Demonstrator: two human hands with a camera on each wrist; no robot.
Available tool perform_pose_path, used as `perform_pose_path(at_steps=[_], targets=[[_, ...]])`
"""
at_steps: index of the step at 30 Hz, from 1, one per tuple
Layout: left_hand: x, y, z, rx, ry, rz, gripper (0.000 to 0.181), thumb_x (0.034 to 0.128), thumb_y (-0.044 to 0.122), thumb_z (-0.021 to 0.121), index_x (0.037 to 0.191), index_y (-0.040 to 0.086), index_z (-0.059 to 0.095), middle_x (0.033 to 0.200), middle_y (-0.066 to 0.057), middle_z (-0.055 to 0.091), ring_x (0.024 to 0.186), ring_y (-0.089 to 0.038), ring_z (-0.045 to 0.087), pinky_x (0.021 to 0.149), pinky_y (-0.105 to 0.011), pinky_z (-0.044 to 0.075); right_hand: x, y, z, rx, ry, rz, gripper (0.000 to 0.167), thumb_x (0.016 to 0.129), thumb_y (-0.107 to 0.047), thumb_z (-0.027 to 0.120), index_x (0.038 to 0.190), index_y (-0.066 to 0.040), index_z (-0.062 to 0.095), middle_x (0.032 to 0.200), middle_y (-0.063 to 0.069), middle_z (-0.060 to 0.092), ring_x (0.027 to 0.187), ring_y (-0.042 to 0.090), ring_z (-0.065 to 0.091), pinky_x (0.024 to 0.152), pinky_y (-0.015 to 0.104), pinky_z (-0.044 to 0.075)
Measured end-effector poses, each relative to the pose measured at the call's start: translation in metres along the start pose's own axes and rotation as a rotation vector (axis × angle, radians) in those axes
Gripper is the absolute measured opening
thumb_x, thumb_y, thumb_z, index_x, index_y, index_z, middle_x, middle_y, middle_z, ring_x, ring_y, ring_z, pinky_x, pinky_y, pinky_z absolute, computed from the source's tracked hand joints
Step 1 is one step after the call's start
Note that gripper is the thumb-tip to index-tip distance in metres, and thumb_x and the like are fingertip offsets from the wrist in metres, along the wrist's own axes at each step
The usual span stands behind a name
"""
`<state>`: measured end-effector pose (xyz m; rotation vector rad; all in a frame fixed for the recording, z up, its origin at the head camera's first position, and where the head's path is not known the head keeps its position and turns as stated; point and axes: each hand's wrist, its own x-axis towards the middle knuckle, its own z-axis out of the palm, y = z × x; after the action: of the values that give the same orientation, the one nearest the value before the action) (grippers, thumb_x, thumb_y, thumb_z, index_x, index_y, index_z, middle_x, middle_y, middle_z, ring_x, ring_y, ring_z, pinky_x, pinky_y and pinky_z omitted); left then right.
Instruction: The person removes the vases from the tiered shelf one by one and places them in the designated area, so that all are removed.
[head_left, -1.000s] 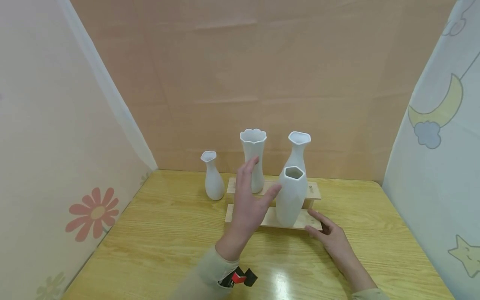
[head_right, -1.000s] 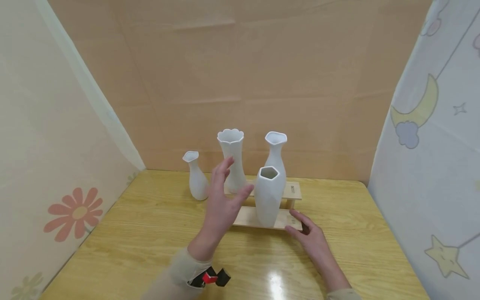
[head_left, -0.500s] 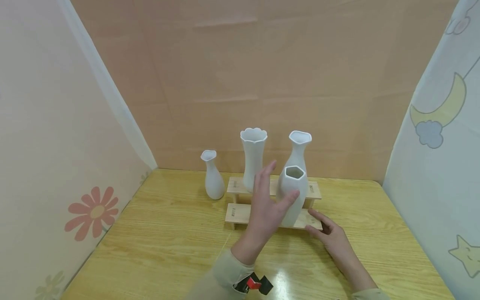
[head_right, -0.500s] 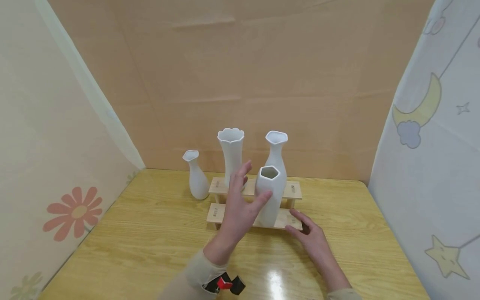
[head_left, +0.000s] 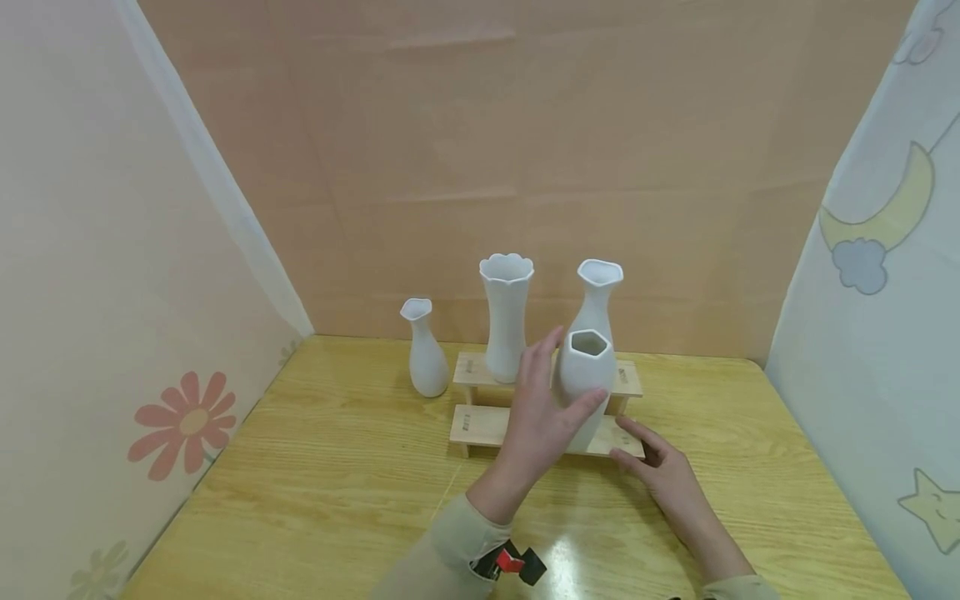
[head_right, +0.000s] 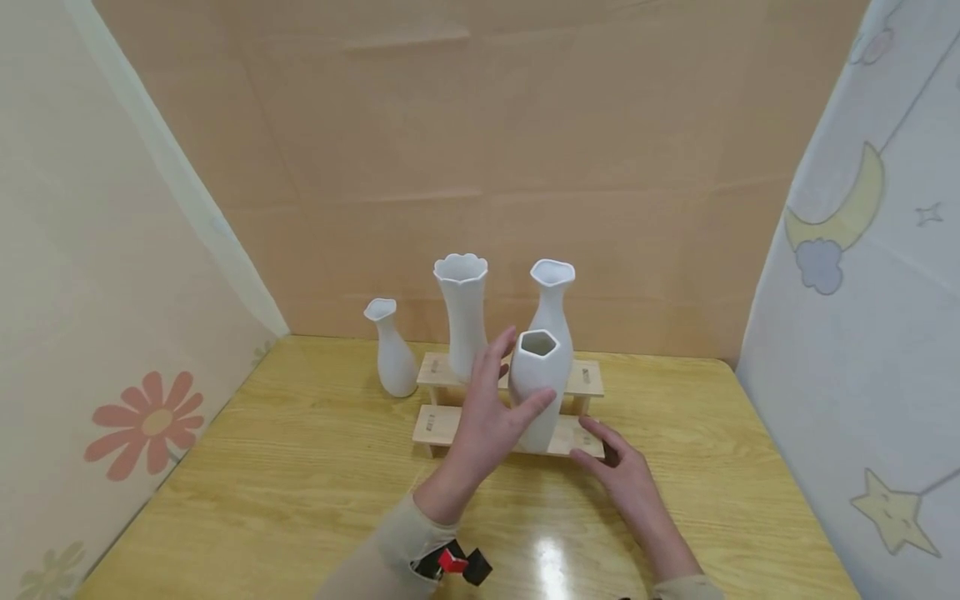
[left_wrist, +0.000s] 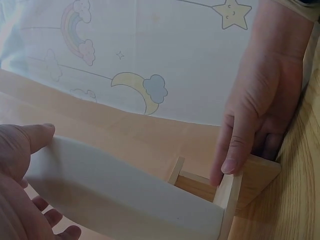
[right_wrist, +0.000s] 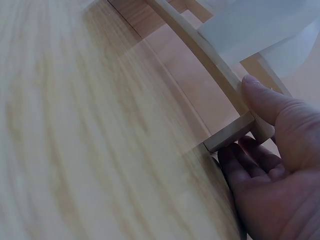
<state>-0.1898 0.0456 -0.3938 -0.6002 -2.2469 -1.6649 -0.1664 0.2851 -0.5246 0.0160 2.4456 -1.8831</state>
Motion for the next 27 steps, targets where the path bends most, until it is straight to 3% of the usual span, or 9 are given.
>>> perform_pose_path(at_steps=[9,27], targets=[[-0.0007,-0.0022,0.0010,0.016,-0.012,-0.010,0.093,0.0949,0.027,0.092,0.170,0.021,0.039,0.154,-0.005,0.051,0.130,-0.021,0.057,0.105,-0.051,0.053,0.0002,-0.0011,0.0007,0.000,-0.015,0.002,0.077,0.107,-0.039,0.077,0.171,-0.013,0.042,0.180,0.010,0.027,0.166,0.040,0.019,0.101,0.010,0.046],[-0.0015,-0.0031,0.0018,0.020,-0.020,-0.002,0.089,0.0954,0.028,0.091,0.169,0.027,0.041,0.151,-0.003,0.053,0.126,-0.021,0.059,0.101,-0.051,0.056,-0.0011,-0.0032,0.0000,-0.022,-0.008,0.026,0.077,0.106,-0.043,0.076,0.171,-0.018,0.043,0.181,0.008,0.026,0.167,0.041,0.016,0.100,0.007,0.041]])
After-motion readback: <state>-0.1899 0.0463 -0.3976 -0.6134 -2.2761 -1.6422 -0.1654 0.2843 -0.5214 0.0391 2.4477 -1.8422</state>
